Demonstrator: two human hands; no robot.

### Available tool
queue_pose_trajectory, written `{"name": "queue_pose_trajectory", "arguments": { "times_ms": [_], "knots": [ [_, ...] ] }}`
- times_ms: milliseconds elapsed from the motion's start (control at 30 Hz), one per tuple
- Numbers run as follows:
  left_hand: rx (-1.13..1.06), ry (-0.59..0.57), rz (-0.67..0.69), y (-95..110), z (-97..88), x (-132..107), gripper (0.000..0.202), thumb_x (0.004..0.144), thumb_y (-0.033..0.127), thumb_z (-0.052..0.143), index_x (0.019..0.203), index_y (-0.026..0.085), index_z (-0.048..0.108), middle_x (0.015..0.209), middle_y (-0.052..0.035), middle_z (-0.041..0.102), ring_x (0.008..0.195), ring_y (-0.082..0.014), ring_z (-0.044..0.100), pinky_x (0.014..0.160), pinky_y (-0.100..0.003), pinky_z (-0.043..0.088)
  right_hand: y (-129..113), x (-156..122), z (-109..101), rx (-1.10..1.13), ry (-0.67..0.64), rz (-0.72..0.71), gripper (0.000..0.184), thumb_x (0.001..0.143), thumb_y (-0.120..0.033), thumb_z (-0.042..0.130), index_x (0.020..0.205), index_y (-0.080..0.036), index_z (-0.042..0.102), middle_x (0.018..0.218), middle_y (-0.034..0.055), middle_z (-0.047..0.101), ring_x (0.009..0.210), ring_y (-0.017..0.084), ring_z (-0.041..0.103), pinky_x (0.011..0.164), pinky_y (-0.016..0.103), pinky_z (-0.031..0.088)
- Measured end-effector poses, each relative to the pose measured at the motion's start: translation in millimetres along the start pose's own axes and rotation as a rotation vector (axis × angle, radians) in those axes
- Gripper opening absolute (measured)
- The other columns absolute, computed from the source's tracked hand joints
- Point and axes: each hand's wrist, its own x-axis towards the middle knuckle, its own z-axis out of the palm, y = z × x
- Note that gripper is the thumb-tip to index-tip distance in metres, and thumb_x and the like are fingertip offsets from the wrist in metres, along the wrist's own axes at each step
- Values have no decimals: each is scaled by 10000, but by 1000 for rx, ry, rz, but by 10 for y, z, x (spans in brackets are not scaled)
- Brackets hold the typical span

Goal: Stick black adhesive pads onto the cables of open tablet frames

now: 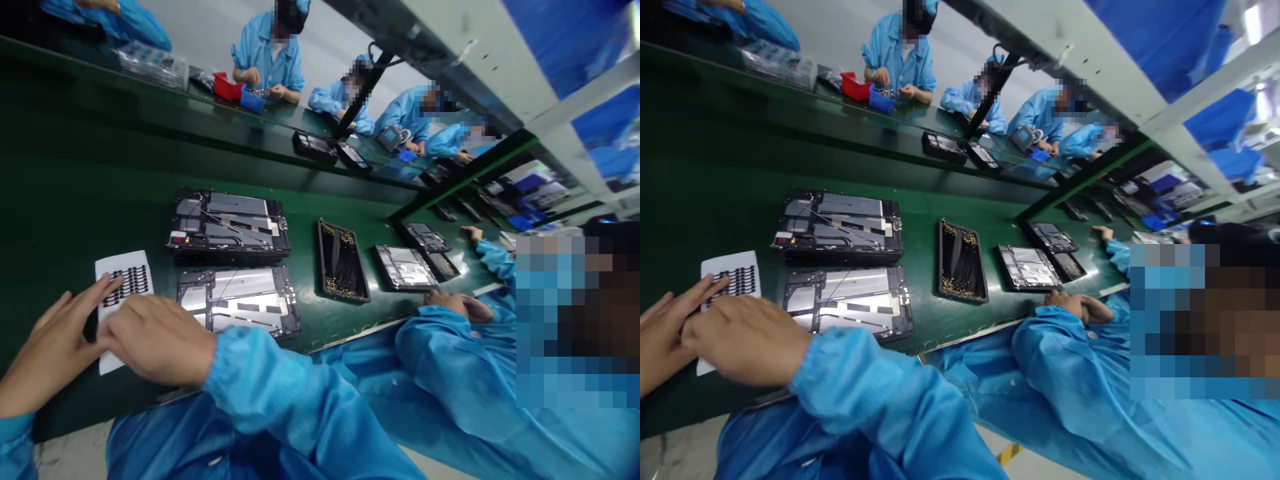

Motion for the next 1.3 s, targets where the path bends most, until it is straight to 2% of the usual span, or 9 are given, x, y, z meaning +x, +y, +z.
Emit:
{"name": "queue_pose_trajectory", "arguments": {
  "times_ms": [67,133,233,300,367,433,567,1100,1300],
  "knots": [
    [109,-31,20,170,-39,-26,775,771,707,593,1473,404,461,1515,8,527,1367,-382,506,1239,-630,242,-164,-580,-83,125,84,-46,234,1090,-298,357,1032,-211,565,1015,38,627,951,162,596,910,284,495],
    [125,27,68,424,-58,-98,656,836,675,571,1417,376,527,1540,25,498,1417,-343,459,1246,-597,249,-221,-1195,-113,294,182,-38,219,1085,-348,376,1036,-213,542,955,40,628,922,164,595,871,273,511],
    [30,158,177,916,43,-278,301,893,502,635,1156,364,681,1354,50,654,1333,-289,556,1236,-551,313,-118,-1887,-69,340,274,279,136,1063,-273,403,1048,-226,530,1093,89,596,1075,192,577,927,315,518],
    [-18,69,268,1237,210,-416,217,901,445,663,1106,379,687,1216,63,718,1261,-264,611,1216,-543,348,-20,-2101,-10,243,332,454,109,1040,-190,426,1054,-227,527,1179,117,558,1158,214,553,970,366,509],
    [-27,-52,349,1472,414,-530,261,925,394,652,1183,351,660,1239,35,712,1261,-253,611,1200,-528,371,43,-2137,47,122,377,505,122,1019,-132,463,1069,-219,531,1203,129,547,1181,230,545,976,399,509],
    [-23,-101,393,1584,598,-592,291,948,331,631,1236,283,629,1250,-11,705,1254,-243,612,1175,-501,400,67,-2056,90,37,391,458,133,1005,-105,499,1078,-206,545,1206,131,557,1178,234,548,968,406,515],
    [-85,-89,335,1537,784,-583,251,957,308,628,1187,213,594,1159,-44,710,1177,-226,633,1091,-457,454,63,-1808,156,-11,361,357,143,1005,-88,500,1092,-182,565,1199,136,587,1170,233,559,966,400,514],
    [-147,-134,333,1514,761,-532,41,966,207,602,1003,211,616,1115,-21,691,1162,-197,606,1059,-408,420,56,-1613,195,-152,237,378,145,1040,-142,458,1079,-164,596,1111,111,644,1024,244,562,904,395,456],
    [-116,-120,367,1518,756,-537,107,981,208,567,966,223,673,1112,-28,690,1130,-205,616,1034,-416,442,26,-1566,162,-183,188,405,145,1031,-149,470,1070,-178,607,1121,111,649,988,250,572,865,398,479]
  ]
}}
